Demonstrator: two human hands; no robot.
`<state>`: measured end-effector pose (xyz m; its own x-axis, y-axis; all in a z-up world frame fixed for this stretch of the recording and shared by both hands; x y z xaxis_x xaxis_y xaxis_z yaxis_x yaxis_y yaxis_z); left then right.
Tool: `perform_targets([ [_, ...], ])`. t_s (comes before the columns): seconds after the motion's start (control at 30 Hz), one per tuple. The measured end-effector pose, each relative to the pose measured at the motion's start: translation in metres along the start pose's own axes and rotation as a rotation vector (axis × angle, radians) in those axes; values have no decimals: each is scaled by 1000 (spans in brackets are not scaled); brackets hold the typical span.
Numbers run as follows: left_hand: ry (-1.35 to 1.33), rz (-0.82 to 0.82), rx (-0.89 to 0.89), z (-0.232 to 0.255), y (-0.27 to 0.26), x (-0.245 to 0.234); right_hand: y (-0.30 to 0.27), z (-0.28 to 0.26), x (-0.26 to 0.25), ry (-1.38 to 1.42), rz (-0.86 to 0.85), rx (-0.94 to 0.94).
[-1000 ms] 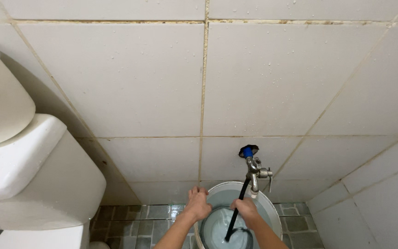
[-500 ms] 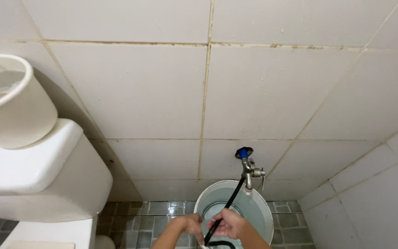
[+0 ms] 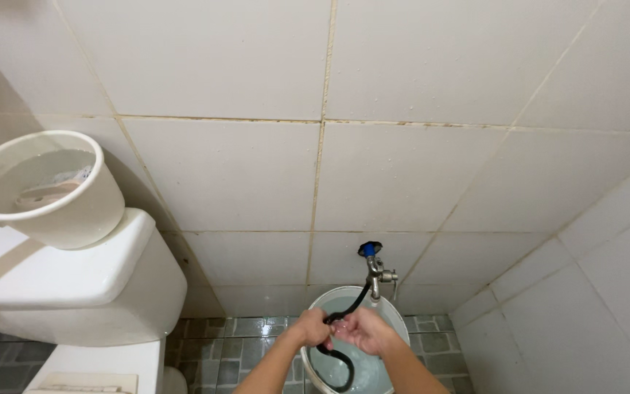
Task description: The person applies cleaning liquid to a toilet bowl and seat, scrubs the surfaces with a brush, and then cleans a bidet hose in a bucket of water.
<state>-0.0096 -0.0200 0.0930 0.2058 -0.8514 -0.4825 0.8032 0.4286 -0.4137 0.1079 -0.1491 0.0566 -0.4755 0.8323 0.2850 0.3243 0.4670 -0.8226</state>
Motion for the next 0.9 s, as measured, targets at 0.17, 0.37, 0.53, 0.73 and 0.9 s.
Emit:
perform_targets([
  [0.17,76,141,36,45,-7,-16,-70,19,31,-730,-41,-52],
  [0.37,-51,305,-48,57,21,-1,-52,22,28,-706,175,-413],
  [0.53,-70,460,103,66,42,-20,-52,-18,12,-376,309,-326],
  [0.73,-396,90,-297,75,-24,-32,-85,-59,21,152,207,-171],
  [0.9,-936,112,-628,49,-45,-14,-123,-71,36,482,168,-73],
])
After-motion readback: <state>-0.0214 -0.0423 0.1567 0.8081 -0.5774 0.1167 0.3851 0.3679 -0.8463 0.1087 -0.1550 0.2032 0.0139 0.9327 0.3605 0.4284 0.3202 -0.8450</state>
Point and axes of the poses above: each hand's wrist, its own y-axis towards the middle knuckle, its own x-axis out of the palm, z = x × y, the point moved 4 cm from there along y, towards the middle knuckle, and after that the axes turned 10 degrees about z, right-handed, at the moved point
